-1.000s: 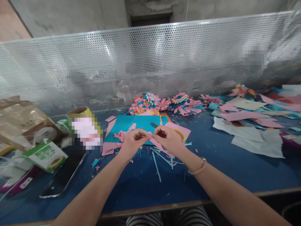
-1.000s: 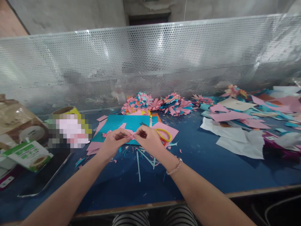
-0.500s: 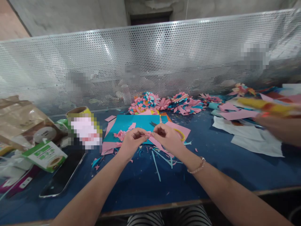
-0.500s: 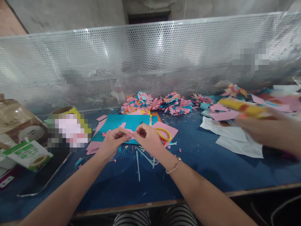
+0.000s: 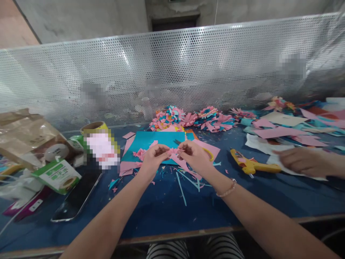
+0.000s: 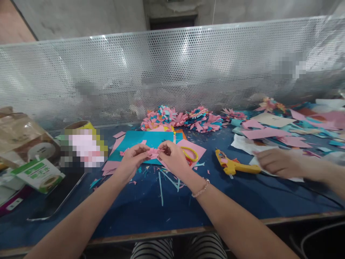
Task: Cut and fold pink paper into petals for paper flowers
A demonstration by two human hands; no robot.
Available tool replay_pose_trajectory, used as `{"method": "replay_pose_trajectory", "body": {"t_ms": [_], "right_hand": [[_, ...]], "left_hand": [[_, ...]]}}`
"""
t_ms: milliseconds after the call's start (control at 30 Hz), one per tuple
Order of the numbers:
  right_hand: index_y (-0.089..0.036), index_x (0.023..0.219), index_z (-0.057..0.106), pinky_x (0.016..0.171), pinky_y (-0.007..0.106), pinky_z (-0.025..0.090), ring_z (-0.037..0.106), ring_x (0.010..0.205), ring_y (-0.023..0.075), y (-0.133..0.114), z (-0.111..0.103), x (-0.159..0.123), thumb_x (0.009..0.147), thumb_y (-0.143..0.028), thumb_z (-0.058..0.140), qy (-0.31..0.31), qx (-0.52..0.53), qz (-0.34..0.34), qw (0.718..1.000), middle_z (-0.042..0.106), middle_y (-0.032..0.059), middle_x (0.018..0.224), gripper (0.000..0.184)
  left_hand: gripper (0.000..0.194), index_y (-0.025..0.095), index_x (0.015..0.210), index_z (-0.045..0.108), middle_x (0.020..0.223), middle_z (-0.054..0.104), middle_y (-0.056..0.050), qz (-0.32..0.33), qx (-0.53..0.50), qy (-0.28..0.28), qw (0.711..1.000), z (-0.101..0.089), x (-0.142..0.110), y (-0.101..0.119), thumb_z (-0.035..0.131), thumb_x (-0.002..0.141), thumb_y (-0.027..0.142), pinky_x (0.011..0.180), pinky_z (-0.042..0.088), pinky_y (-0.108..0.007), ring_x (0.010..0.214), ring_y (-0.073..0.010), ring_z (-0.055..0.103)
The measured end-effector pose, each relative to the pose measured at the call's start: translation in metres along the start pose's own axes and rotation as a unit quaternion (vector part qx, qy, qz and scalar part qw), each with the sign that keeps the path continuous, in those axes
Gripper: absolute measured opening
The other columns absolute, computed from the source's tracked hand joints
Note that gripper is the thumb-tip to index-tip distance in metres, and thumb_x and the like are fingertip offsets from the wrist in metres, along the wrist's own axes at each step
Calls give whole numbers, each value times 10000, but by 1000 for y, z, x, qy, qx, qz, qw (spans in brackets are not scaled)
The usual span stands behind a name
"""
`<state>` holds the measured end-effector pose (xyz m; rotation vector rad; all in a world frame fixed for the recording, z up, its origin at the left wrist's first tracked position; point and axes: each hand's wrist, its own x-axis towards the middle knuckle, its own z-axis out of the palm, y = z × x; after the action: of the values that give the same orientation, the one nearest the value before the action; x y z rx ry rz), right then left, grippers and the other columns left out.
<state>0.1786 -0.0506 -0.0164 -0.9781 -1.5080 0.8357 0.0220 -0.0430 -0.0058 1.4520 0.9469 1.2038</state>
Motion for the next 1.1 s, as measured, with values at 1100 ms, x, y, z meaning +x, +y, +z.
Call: {"method": "replay_pose_trajectory", "body": {"t_ms": [1100], "right_hand": [[-175, 653, 569, 543, 237, 391, 492, 545, 86, 0, 1, 1, 638, -253, 613, -51, 90, 15, 995, 541, -28, 575, 91]], "left_hand": [[320, 185, 866, 601, 889, 581, -37, 41, 70, 22, 996, -3, 5, -3, 683, 594, 333, 696, 433, -270, 791, -145, 540]]}}
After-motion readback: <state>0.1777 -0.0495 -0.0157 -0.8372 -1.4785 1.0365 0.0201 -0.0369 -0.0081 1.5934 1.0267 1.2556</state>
